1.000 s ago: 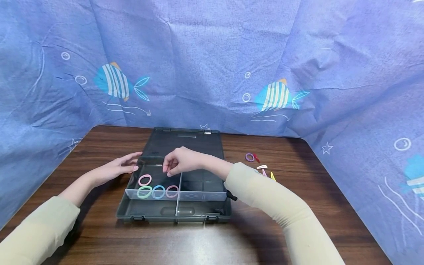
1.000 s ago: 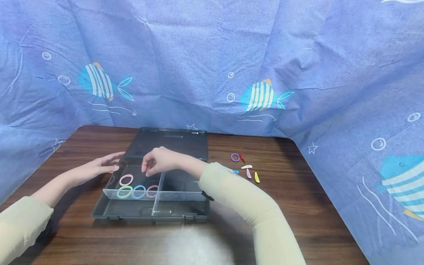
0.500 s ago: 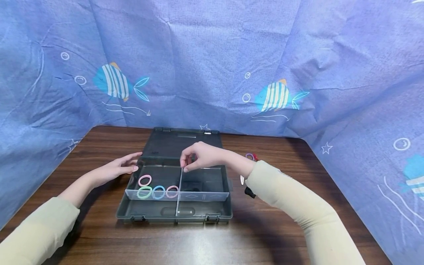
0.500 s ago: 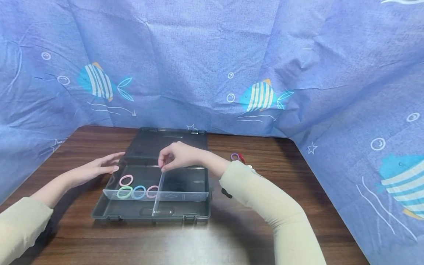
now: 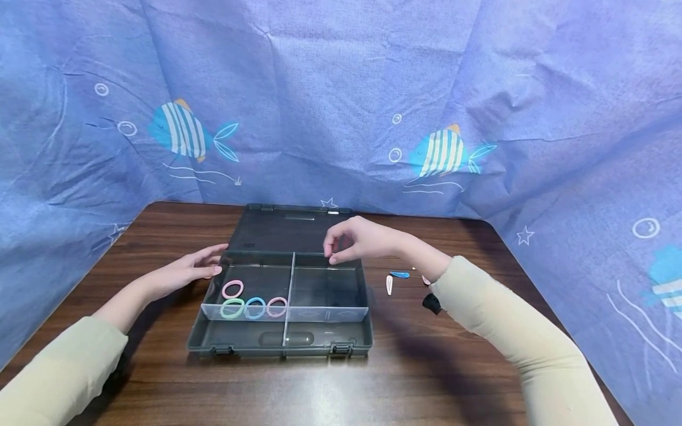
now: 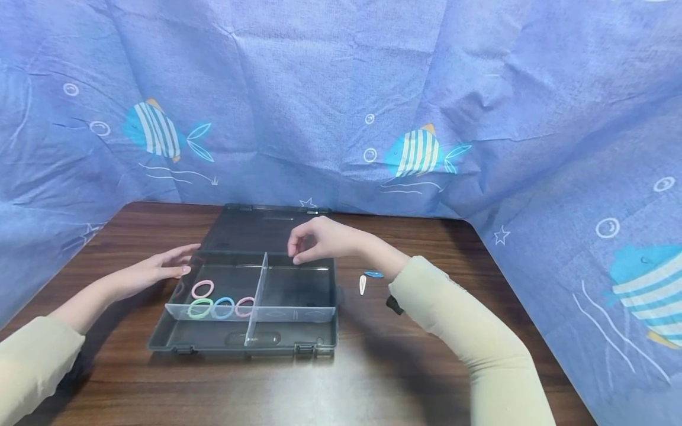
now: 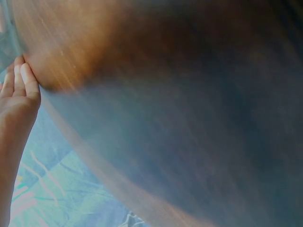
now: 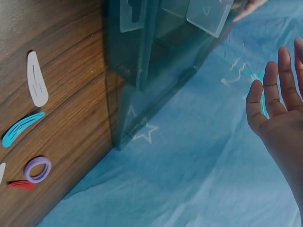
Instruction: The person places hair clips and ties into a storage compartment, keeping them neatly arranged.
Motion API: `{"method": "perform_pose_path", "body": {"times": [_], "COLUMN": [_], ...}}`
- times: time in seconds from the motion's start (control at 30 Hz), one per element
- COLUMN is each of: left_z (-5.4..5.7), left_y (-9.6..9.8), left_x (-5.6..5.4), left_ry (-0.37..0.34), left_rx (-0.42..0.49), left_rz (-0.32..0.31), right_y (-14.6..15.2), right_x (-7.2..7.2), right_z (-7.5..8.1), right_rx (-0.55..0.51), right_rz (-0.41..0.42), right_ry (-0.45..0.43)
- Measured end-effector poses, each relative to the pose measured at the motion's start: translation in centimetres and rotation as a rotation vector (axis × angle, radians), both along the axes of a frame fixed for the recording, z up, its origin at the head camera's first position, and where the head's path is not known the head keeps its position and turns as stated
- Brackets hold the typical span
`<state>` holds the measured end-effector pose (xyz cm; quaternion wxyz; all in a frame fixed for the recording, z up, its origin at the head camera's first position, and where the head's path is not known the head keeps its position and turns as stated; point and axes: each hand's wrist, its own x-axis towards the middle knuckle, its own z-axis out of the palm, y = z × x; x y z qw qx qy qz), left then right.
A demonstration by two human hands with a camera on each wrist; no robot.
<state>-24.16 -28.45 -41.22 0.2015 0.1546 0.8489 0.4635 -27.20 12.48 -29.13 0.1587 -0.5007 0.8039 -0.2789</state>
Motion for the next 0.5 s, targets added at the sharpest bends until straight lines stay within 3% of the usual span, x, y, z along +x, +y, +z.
{"method": "perform_pose_path", "body": {"times": [0.5], "left_z": [0.2], "left_y": [-0.1], "left_x": [0.0], "left_ry": [-0.019], "left_rx": [0.013], "left_rz": [-0.009], "right_y": [6.1], "right_x": [-1.5], "right_z": [-0.1], "right_rx": [-0.086], "right_rz": [-0.224], "right_ry": [-0.067]}}
